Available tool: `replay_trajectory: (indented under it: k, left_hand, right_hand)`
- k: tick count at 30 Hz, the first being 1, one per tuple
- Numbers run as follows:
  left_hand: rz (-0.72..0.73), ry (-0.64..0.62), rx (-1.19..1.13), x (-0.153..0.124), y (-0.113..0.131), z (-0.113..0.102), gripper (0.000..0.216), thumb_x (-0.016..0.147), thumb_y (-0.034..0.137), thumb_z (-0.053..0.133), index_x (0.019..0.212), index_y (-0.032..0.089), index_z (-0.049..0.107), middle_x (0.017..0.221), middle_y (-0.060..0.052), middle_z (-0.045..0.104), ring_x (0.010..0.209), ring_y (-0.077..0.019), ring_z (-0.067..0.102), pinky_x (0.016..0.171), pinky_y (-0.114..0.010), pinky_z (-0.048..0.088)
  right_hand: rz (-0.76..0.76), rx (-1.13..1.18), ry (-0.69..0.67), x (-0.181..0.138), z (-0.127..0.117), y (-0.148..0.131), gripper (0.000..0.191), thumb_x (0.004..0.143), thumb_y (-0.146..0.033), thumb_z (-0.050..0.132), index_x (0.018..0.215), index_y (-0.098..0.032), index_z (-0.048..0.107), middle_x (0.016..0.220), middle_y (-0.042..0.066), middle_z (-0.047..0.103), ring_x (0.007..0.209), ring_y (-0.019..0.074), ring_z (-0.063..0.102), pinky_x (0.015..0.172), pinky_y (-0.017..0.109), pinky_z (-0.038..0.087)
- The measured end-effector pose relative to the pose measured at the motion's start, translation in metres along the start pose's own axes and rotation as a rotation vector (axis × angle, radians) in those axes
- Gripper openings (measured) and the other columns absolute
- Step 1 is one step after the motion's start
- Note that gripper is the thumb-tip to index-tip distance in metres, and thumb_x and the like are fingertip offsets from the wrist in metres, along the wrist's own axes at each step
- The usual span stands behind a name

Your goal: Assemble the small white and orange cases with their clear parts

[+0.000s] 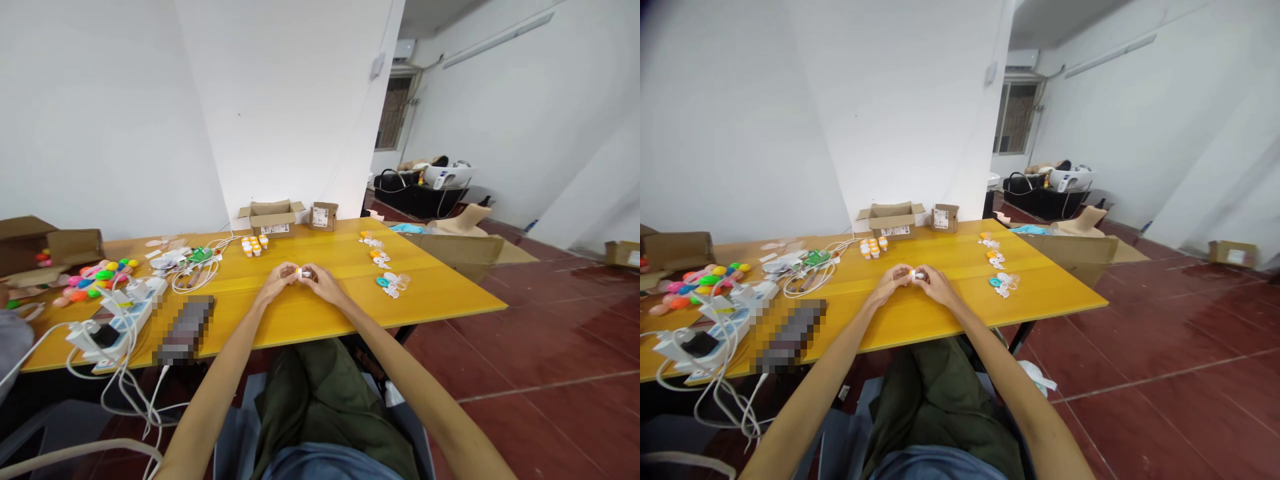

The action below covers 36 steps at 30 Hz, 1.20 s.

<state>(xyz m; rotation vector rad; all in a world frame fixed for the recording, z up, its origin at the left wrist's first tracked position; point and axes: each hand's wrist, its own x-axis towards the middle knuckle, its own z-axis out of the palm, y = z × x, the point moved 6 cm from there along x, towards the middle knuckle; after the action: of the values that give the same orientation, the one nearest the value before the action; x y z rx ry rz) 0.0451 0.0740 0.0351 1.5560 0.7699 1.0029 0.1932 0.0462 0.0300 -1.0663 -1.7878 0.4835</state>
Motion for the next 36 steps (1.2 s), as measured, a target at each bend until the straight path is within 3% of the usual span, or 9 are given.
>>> replay_trajectory:
  k: [8,18,29,36]
  left_hand:
    - [0.012,-0.009,-0.024,0.0002,0.0021,0.0015,0.040,0.060,0.039,0.089,0.090,0.019,0.069,0.094,-0.005,0.073,0.092,-0.0194,0.066,0.083,-0.030,0.050]
    - [-0.008,0.012,0.030,0.0026,-0.0001,0.0005,0.041,0.072,0.059,0.077,0.076,0.018,0.068,0.061,0.000,0.062,0.061,-0.0137,0.057,0.064,-0.028,0.046]
    - [0.022,0.019,-0.034,-0.0015,0.0054,0.0001,0.040,0.061,0.043,0.088,0.086,0.019,0.068,0.089,-0.003,0.072,0.085,-0.0175,0.064,0.073,-0.027,0.048]
    - [0.000,0.022,0.022,0.0026,0.0001,0.0003,0.040,0.074,0.058,0.076,0.079,0.019,0.069,0.066,-0.001,0.065,0.066,-0.0148,0.060,0.066,-0.027,0.047]
  right_hand:
    - [-0.006,-0.011,0.007,-0.0004,0.0000,-0.0021,0.017,0.084,-0.032,0.063,0.098,-0.024,0.068,0.092,0.003,0.073,0.081,0.0207,0.065,0.077,0.033,0.052]
    - [-0.016,-0.003,0.012,-0.0004,-0.0006,-0.0040,0.015,0.084,-0.031,0.063,0.096,-0.024,0.066,0.092,0.003,0.072,0.080,0.0197,0.064,0.077,0.032,0.051]
    - [-0.005,0.014,-0.002,0.0000,-0.0009,-0.0054,0.016,0.083,-0.030,0.063,0.097,-0.023,0.066,0.092,0.003,0.073,0.079,0.0199,0.064,0.074,0.032,0.050]
    - [-0.015,0.009,0.007,0.0000,-0.0022,-0.0084,0.014,0.083,-0.030,0.062,0.095,-0.023,0.065,0.092,0.003,0.072,0.079,0.0197,0.064,0.074,0.031,0.050]
